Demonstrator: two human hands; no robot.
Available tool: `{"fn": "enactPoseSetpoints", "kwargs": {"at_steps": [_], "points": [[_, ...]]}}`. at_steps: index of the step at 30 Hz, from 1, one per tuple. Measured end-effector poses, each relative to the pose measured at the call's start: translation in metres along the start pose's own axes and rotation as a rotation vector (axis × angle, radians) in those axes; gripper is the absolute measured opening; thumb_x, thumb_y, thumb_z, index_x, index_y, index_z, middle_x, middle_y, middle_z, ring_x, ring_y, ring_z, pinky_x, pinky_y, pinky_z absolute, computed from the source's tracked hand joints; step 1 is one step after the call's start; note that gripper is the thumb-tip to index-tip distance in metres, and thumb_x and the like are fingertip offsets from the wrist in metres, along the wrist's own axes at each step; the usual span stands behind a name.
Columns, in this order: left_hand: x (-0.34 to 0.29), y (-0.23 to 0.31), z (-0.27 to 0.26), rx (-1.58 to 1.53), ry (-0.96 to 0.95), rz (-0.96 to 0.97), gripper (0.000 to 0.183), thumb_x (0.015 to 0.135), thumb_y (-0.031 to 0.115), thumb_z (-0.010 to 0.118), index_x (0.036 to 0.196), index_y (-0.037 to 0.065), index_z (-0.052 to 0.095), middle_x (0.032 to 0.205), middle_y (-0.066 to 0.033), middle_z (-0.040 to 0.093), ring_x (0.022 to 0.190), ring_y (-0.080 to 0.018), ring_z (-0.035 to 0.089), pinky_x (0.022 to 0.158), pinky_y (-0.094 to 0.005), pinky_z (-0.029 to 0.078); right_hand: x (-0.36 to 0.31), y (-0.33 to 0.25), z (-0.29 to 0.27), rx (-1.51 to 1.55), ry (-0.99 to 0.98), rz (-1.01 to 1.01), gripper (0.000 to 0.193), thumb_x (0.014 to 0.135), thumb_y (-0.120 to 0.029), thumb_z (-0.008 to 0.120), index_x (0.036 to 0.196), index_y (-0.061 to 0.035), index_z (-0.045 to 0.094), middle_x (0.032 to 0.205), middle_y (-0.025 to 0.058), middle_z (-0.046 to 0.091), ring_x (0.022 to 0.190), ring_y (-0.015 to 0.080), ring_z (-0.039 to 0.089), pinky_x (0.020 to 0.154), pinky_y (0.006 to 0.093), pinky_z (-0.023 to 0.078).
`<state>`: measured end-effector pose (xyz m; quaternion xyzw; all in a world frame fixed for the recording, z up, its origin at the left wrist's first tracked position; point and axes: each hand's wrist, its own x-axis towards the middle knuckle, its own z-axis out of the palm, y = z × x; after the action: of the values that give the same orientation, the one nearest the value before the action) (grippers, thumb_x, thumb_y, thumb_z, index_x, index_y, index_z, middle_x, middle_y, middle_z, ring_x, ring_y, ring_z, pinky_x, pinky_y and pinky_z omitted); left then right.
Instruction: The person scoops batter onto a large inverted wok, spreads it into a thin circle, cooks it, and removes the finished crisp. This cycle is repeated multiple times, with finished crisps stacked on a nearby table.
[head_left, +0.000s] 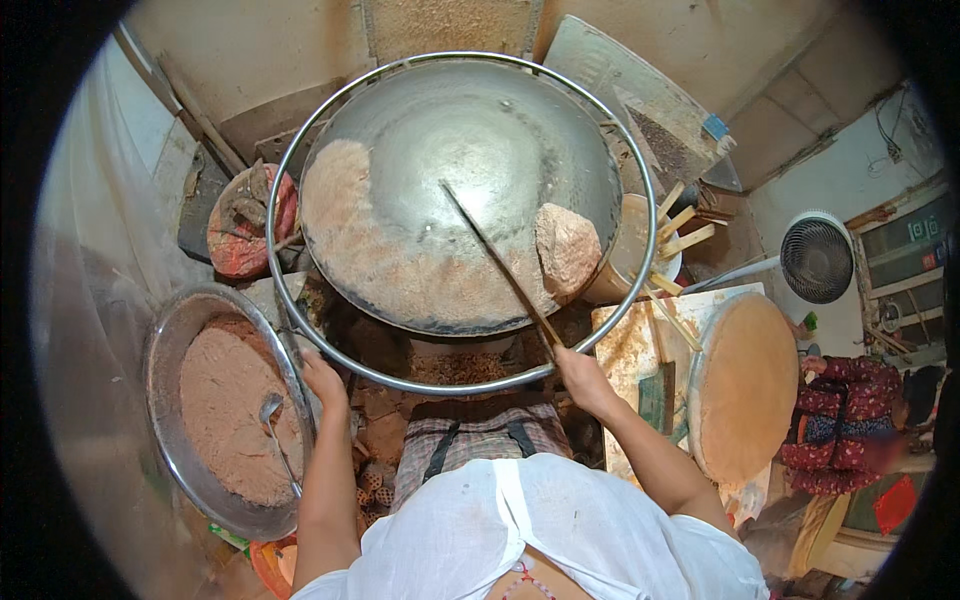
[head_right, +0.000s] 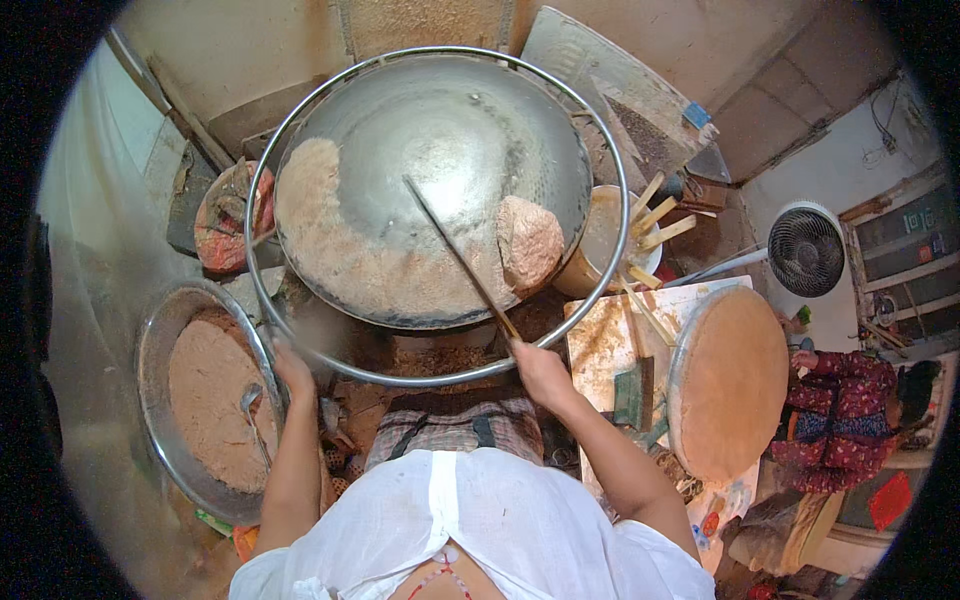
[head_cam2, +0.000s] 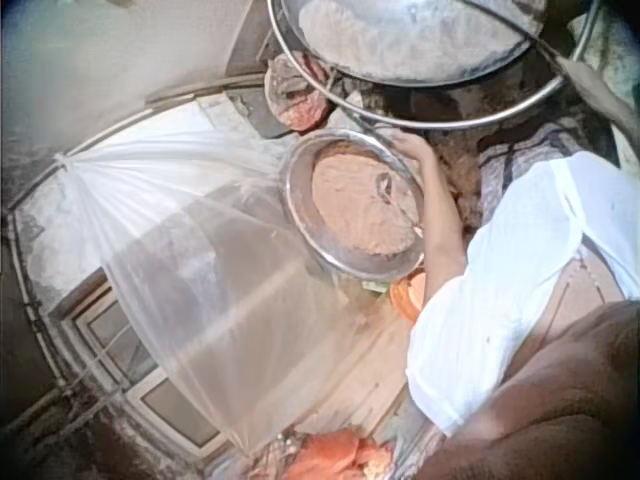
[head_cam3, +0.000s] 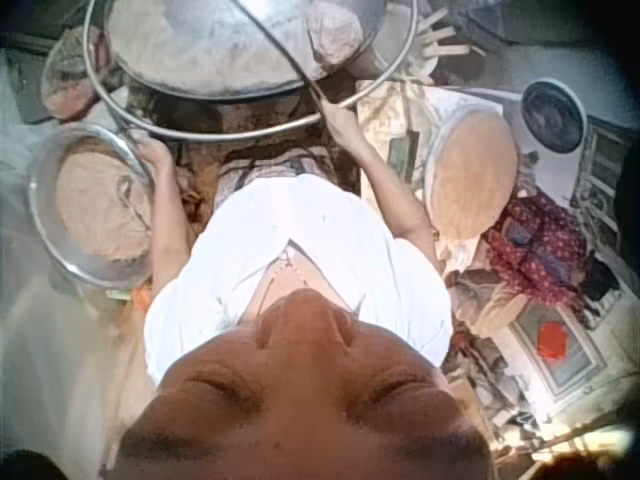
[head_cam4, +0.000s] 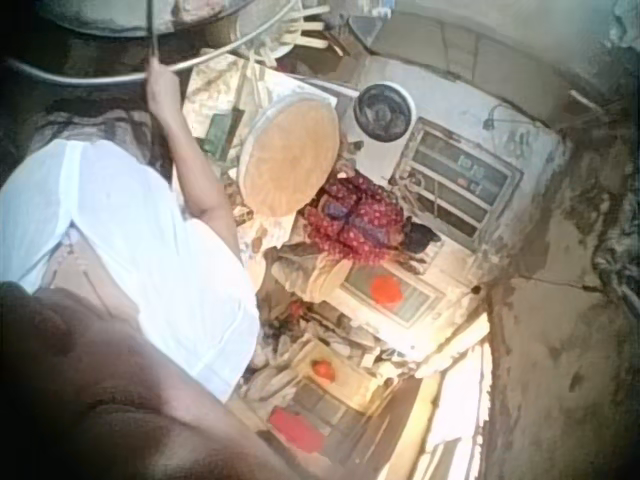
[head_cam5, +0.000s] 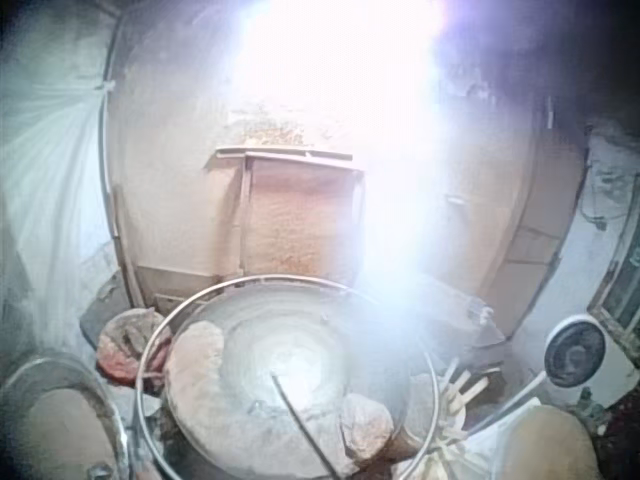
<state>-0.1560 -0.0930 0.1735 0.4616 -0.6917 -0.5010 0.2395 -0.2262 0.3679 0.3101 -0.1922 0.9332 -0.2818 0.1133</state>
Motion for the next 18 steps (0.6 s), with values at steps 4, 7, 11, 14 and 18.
{"fn": "enactPoseSetpoints", "kwargs": {"at_steps": [4,7,11,14,18], "points": [[-0.057,0.013,0.017,-0.136,-0.032,0.089,0.049,0.100,0.041,0.038,0.083,-0.003,0.051,0.063,-0.0073,0.049,0.053,-0.0199,0.047,0.052,-0.0341,0.040,0.031,0.060,-0.021,-0.042,0.119,0.185,0.053,0.101,-0.034,0.029,0.078,0.0053,0.055,0.073,0.0296,0.056,0.067,0.0493,0.053,0.057,0.0501,0.042],[-0.095,0.048,0.037,-0.266,-0.118,-0.109,0.032,0.099,0.030,0.044,0.090,0.000,0.045,0.061,-0.0095,0.054,0.049,-0.0200,0.053,0.051,-0.0340,0.045,0.049,-0.012,-0.028,0.218,0.151,0.304,0.064,0.102,-0.039,0.024,0.068,0.0074,0.052,0.068,0.0313,0.052,0.072,0.0492,0.052,0.062,0.0506,0.041],[-0.041,-0.006,0.040,-0.016,-0.151,0.070,0.022,0.096,0.021,0.049,0.095,0.001,0.042,0.056,-0.0074,0.051,0.046,-0.0190,0.052,0.044,-0.0347,0.044,-0.014,0.040,0.007,-0.064,0.081,0.025,0.043,0.102,-0.029,0.029,0.088,0.0042,0.053,0.074,0.0275,0.057,0.072,0.0480,0.055,0.064,0.0510,0.044],[-0.058,0.098,0.031,0.097,-0.092,-0.038,0.028,0.097,0.027,0.049,0.090,0.000,0.045,0.053,-0.0078,0.049,0.043,-0.0186,0.051,0.044,-0.0350,0.044,0.020,0.066,-0.030,-0.232,0.080,0.120,0.040,0.101,-0.027,0.032,0.092,0.0056,0.052,0.072,0.0260,0.058,0.067,0.0455,0.056,0.060,0.0496,0.045],[-0.013,0.053,0.018,0.107,0.066,0.175,0.048,0.100,0.042,0.037,0.084,-0.001,0.050,0.059,-0.0130,0.057,0.051,-0.0240,0.055,0.052,-0.0353,0.045,0.044,0.006,-0.030,0.257,0.056,0.392,0.053,0.102,-0.032,0.031,0.077,0.0108,0.051,0.071,0.0326,0.050,0.068,0.0486,0.052,0.061,0.0488,0.040]]}}
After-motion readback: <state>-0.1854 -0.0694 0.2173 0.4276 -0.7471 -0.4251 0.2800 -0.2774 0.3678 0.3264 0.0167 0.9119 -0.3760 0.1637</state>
